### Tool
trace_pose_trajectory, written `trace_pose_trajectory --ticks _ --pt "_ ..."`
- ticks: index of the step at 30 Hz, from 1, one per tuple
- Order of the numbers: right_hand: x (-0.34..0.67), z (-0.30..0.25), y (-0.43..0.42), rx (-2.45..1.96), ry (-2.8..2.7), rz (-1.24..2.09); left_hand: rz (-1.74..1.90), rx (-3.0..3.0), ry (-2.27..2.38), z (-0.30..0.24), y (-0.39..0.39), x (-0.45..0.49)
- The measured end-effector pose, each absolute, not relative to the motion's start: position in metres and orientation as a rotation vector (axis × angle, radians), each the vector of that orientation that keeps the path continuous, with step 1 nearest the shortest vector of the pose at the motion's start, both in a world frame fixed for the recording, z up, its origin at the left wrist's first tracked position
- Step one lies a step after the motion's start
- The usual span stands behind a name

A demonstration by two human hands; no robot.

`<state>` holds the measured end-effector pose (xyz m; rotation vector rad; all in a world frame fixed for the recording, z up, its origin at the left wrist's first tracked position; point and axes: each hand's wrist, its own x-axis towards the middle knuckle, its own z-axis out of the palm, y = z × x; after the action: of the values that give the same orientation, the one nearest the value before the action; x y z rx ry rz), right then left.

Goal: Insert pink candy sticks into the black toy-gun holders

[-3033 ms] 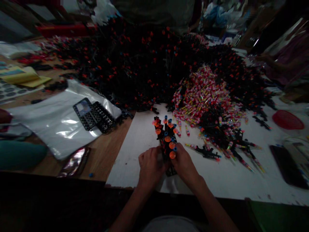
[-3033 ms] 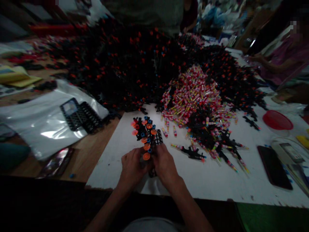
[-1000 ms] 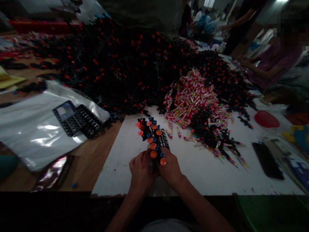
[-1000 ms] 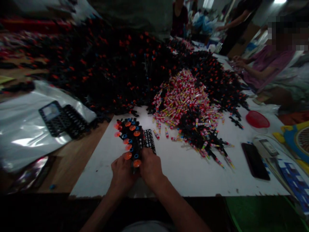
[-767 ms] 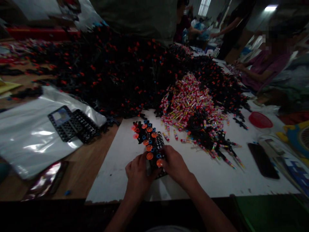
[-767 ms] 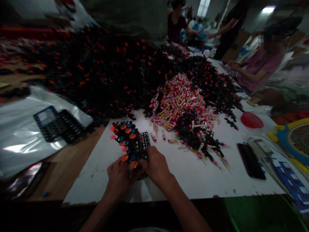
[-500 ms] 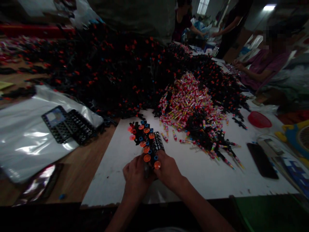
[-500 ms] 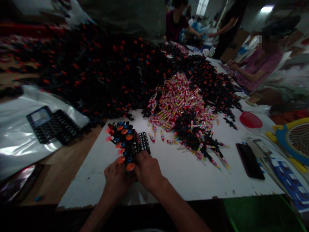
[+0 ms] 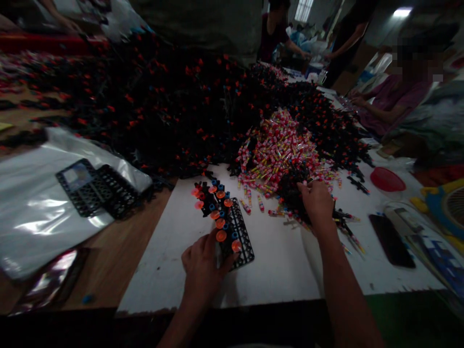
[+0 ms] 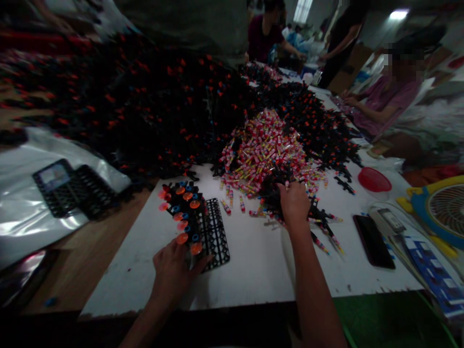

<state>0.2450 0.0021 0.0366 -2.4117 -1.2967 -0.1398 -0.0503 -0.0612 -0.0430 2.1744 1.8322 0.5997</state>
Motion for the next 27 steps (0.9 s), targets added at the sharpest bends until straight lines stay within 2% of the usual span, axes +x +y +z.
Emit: trace_pose_trajectory --ticks 5,7,9,12,15,18,23,27 --pt "0.272 0.035 0.02 -2.429 -1.308 -0.126 0.54 2.17 1.817 -0.043 -0.065 -0.056" --pt "0.261 0.037 0.016 -2.319 -1.273 -0.018 0.53 2.191 1.792 -0.045 -0.069 -0.06" --pt "0.238 0.039 0.007 -2.1 -1.252 0.333 0.52 2.209 1.786 -0.048 -0.074 -0.064" --pt "0.186 0.031 0.001 -1.637 -1.204 1.036 0.476 2.202 1.793 -0.05 -0.076 -0.067" --pt "0.138 0.011 0.01 -1.36 -1.087 1.345 0.462 2.196 1.785 -0.048 -0.076 -0.065" --pt "0.116 -0.012 0.026 -1.386 -1.148 1.281 0.52 2.191 1.794 -0.044 -0.078 -0.06" --pt "0.116 -0.028 0.031 -1.582 -1.306 0.962 0.577 2.132 1.757 -0.041 -0.082 -0.059" --pt "0.107 -0.029 0.023 -1.648 -1.592 0.586 0.582 2.092 1.673 -0.041 -0.074 -0.063"
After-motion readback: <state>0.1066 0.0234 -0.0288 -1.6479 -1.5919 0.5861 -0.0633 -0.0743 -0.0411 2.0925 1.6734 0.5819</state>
